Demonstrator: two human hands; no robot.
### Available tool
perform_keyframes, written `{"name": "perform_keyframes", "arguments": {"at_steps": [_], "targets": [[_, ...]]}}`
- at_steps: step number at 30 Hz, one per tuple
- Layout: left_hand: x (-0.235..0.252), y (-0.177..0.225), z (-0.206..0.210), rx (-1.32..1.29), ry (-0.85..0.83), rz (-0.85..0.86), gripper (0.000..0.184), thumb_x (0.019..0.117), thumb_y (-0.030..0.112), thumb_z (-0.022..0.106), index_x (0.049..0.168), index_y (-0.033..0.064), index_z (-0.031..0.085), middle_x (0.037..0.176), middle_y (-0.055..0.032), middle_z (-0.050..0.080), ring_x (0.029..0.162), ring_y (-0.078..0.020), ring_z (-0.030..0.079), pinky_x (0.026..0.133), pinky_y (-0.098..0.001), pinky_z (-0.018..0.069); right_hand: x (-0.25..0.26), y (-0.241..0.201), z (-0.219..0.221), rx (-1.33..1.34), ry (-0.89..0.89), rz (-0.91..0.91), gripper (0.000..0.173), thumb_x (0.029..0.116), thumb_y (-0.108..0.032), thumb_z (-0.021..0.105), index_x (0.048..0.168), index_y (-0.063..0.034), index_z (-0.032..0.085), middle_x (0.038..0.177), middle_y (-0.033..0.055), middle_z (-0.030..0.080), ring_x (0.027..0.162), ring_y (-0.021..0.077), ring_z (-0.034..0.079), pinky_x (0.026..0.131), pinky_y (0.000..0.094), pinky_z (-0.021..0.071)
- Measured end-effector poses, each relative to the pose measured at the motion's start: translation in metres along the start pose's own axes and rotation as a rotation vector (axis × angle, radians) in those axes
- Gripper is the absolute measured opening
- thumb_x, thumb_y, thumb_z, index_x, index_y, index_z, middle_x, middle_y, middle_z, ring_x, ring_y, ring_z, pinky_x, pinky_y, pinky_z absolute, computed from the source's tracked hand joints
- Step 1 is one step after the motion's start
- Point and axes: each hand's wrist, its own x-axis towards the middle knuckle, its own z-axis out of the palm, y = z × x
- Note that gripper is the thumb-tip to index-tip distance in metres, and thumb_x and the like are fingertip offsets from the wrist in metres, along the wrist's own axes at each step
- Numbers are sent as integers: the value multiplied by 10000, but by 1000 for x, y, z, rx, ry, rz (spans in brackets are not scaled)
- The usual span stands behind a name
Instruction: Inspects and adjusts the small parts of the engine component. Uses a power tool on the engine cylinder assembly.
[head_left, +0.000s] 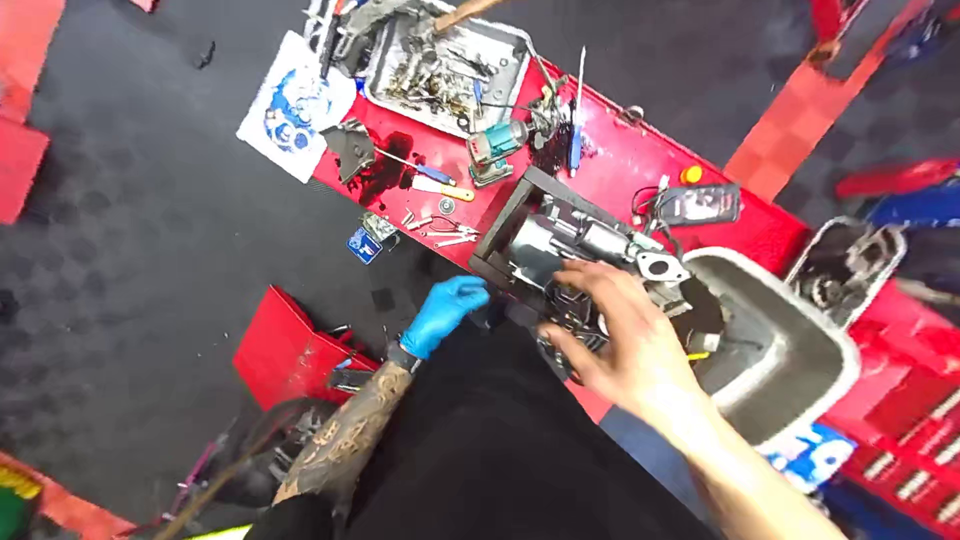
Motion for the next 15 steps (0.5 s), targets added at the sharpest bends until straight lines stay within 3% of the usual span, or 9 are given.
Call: {"name": "perform_keyframes", "arguments": {"at_steps": [2, 4, 7, 9, 11, 13, 14, 15], "targets": [[65, -16, -62, 321, 141, -46, 422, 963, 299, 719, 1288, 35, 667, 1154, -108, 743, 1049, -203, 726, 966, -428, 591, -1, -29, 21, 257, 158, 86, 544, 917, -346, 745, 1319, -5, 610, 1334, 170, 651, 1289, 246, 604, 1093, 425, 518], [140, -37, -115, 702, 182, -72, 449, 970, 366, 691, 1300, 63, 675, 1210, -134, 722, 1126, -266, 699, 1029, -510, 544, 17, -43, 68, 508, 282, 214, 576, 914, -263, 755, 1339, 59, 537, 1325, 198, 646, 1240, 274, 642, 1059, 453, 564], [220, -59, -158, 1139, 1, -28, 444, 997, 306, 629, 1359, 50, 636, 1340, -207, 646, 1290, -371, 596, 1113, -564, 454, 85, -28, 161, 666, 440, 536, 675, 906, -172, 753, 1415, 123, 424, 1342, 222, 631, 1218, 277, 664, 1051, 431, 580], [242, -72, -170, 1279, -92, 19, 447, 1009, 208, 548, 1407, 10, 586, 1415, -246, 591, 1366, -406, 527, 1160, -562, 393, 145, 11, 218, 582, 531, 764, 776, 891, -194, 786, 1495, 66, 373, 1380, 197, 619, 1225, 231, 665, 1042, 393, 583], [258, -103, -186, 1359, -95, 208, 433, 1023, 192, 470, 1393, 6, 593, 1382, -246, 613, 1321, -401, 570, 1115, -563, 447, 202, 53, 263, 378, 658, 927, 1012, 801, -282, 878, 1583, -28, 289, 1485, 168, 547, 1293, 216, 615, 1061, 411, 561], [256, -102, -189, 1406, -179, 326, 438, 1045, 204, 446, 1397, -28, 564, 1353, -287, 605, 1279, -446, 583, 1066, -600, 475, 248, 92, 287, 238, 836, 972, 1235, 695, -314, 949, 1634, -64, 185, 1609, 182, 393, 1416, 263, 491, 1128, 434, 497], [250, -92, -187, 1426, -218, 370, 442, 1031, 174, 454, 1386, -72, 550, 1333, -325, 597, 1250, -485, 588, 1040, -634, 475, 267, 110, 294, 212, 928, 982, 1292, 644, -301, 981, 1636, -71, 185, 1620, 185, 375, 1434, 283, 468, 1137, 441, 487], [246, -86, -182, 1436, -158, 458, 412, 1007, 154, 460, 1302, -93, 608, 1248, -333, 639, 1163, -495, 634, 988, -642, 501, 285, 125, 299, 202, 1000, 988, 1308, 598, -250, 993, 1632, -78, 210, 1609, 185, 387, 1429, 300, 470, 1133, 454, 491]]}}
